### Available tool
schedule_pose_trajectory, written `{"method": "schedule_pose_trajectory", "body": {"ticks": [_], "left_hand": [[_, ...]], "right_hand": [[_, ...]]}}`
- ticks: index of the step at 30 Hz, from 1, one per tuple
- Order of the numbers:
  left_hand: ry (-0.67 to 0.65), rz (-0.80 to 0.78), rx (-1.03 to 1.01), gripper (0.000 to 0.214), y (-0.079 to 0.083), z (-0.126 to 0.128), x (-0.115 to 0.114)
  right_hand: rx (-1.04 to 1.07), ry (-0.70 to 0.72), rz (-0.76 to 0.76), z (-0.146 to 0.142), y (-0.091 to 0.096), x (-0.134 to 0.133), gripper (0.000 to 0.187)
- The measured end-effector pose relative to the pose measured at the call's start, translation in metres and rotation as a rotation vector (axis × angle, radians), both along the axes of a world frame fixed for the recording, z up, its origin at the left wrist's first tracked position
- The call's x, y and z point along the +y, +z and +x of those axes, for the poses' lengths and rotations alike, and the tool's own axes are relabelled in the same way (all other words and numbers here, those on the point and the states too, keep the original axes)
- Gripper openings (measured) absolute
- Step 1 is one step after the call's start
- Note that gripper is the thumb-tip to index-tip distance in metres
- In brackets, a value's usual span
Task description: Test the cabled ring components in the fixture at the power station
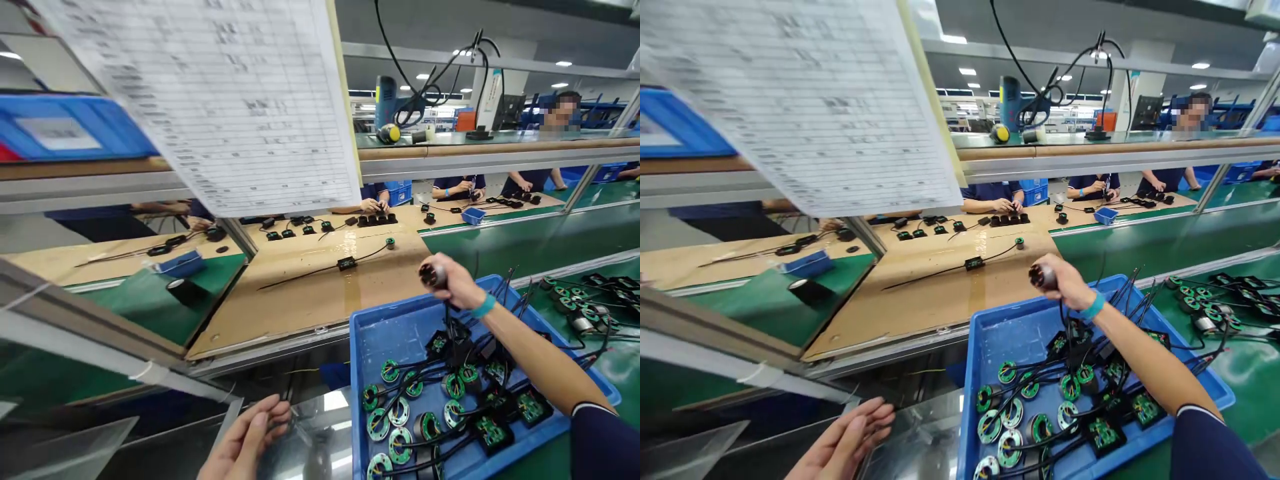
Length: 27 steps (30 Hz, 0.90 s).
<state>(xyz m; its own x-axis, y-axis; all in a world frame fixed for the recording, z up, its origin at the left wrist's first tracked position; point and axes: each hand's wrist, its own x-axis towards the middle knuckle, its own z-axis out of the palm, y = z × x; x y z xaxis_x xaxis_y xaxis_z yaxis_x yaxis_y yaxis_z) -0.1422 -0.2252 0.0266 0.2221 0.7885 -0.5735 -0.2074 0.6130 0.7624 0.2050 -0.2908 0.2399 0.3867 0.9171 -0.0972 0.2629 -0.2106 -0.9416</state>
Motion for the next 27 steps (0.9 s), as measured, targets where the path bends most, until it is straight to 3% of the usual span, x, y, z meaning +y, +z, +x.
{"method": "schedule_pose_trajectory", "body": {"ticks": [2,4,6,8,11,13,17,23,27], "left_hand": [[-0.020,0.060,0.008,0.109,0.010,0.000,-0.009],[-0.085,0.166,-0.004,0.101,0.023,0.007,-0.020],[-0.175,0.329,-0.061,0.087,0.036,0.023,-0.034],[-0.273,0.508,-0.132,0.075,0.044,0.048,-0.051],[-0.468,0.706,-0.219,0.063,0.046,0.100,-0.078],[-0.536,0.768,-0.204,0.079,0.042,0.137,-0.093],[-0.605,0.667,-0.380,0.091,0.029,0.188,-0.112],[-0.528,0.562,-0.419,0.058,0.029,0.209,-0.111],[-0.493,0.611,-0.293,0.041,0.025,0.218,-0.108]], "right_hand": [[0.196,0.039,0.195,-0.018,0.046,-0.008,0.059],[0.252,0.224,0.346,-0.041,0.082,-0.015,0.049],[0.257,0.385,0.519,-0.065,0.103,-0.018,0.039],[0.253,0.480,0.652,-0.086,0.110,-0.016,0.037],[0.247,0.492,0.689,-0.104,0.100,-0.005,0.036],[0.267,0.447,0.630,-0.109,0.084,0.002,0.036],[0.331,0.350,0.532,-0.101,0.052,0.007,0.037],[0.435,0.264,0.402,-0.074,0.016,0.017,0.042],[0.464,0.148,0.315,-0.048,-0.022,0.028,0.048]]}}
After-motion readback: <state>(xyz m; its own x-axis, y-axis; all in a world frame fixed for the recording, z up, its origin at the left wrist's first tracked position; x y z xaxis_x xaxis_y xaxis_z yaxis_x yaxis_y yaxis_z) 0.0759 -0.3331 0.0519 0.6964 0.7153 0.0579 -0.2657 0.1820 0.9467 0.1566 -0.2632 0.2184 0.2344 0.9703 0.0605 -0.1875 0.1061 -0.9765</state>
